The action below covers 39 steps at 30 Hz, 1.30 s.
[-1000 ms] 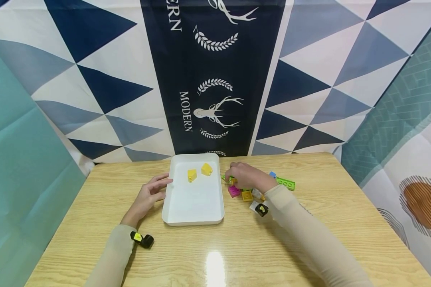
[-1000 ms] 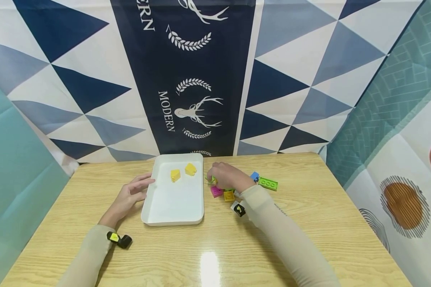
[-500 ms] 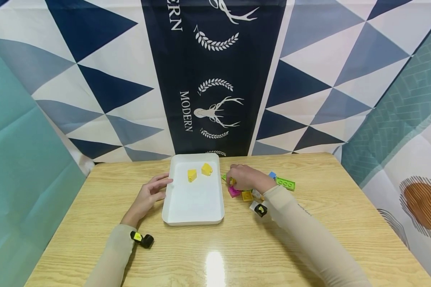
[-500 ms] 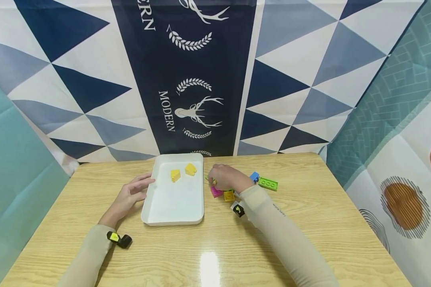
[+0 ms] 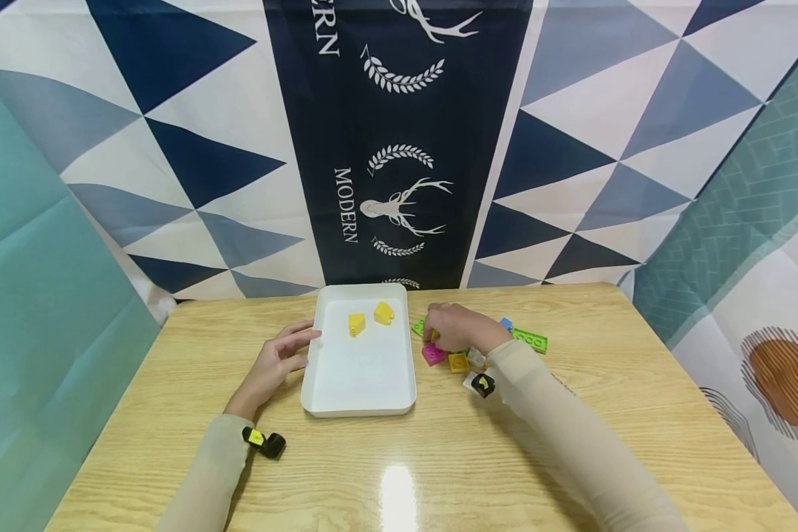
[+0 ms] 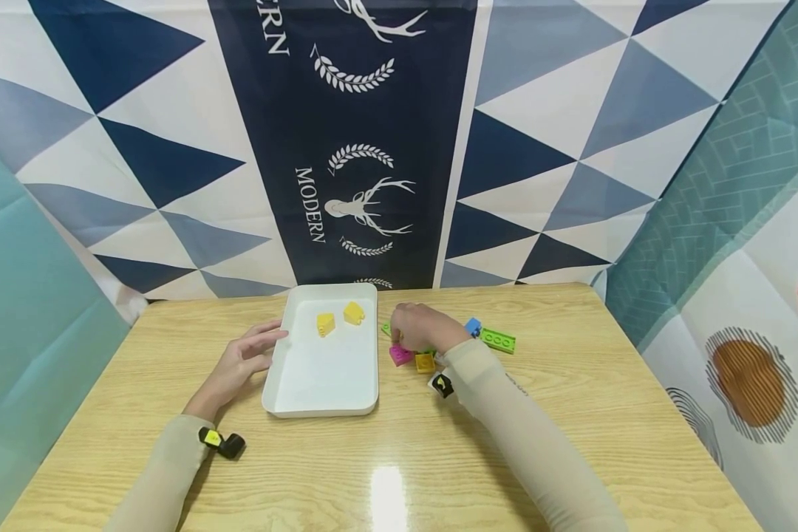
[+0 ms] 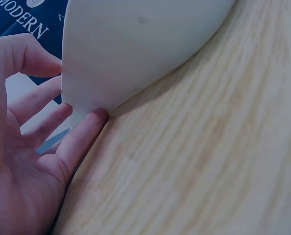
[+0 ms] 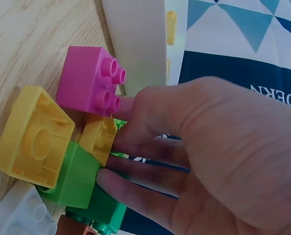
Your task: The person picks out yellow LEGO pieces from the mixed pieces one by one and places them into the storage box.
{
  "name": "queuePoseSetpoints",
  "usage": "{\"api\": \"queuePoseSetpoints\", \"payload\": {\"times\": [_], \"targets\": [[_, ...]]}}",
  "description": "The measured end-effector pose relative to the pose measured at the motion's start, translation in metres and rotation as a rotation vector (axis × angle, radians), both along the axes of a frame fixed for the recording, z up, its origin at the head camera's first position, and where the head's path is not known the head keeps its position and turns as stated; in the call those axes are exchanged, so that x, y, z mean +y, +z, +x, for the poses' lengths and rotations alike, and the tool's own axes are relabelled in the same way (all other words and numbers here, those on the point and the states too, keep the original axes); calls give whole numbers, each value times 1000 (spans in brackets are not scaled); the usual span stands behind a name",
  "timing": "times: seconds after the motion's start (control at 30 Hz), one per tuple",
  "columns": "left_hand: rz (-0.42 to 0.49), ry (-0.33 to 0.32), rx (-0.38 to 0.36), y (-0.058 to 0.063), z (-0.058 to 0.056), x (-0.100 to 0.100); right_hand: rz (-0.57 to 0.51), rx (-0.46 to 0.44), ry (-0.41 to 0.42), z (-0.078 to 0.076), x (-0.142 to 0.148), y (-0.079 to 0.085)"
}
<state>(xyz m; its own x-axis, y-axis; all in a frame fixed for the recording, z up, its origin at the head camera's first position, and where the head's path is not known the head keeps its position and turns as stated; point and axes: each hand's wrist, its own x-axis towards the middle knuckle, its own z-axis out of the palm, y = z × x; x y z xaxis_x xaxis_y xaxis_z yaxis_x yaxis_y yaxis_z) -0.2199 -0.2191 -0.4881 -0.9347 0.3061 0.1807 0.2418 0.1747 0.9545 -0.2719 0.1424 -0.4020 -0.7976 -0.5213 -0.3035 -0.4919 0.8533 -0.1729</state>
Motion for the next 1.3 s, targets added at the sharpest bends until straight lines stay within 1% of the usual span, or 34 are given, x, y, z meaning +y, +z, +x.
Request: {"api": "queuePoseSetpoints", "payload": {"times": [0.17,0.43,0.57,0.87,1.07,1.3], "targets": [[-7,-2,11,0,0,0,-8,0,4,-1,1,-1],[-7,2,5,-1,-1,-1,-18,-1,-10,0,1,-5],[-12,4,5,-2,-2,-1,-28,12,-9,-1,1,-6],[-19,14,-4,0,0,1,-30,23,-17,-2,2,-13],[-28,28,-21,0,0,1,-31,34,-11,-2,2,-14],[-6,22,-25,-1,-1,1,-39,25,-20,-1,1,-13]]}}
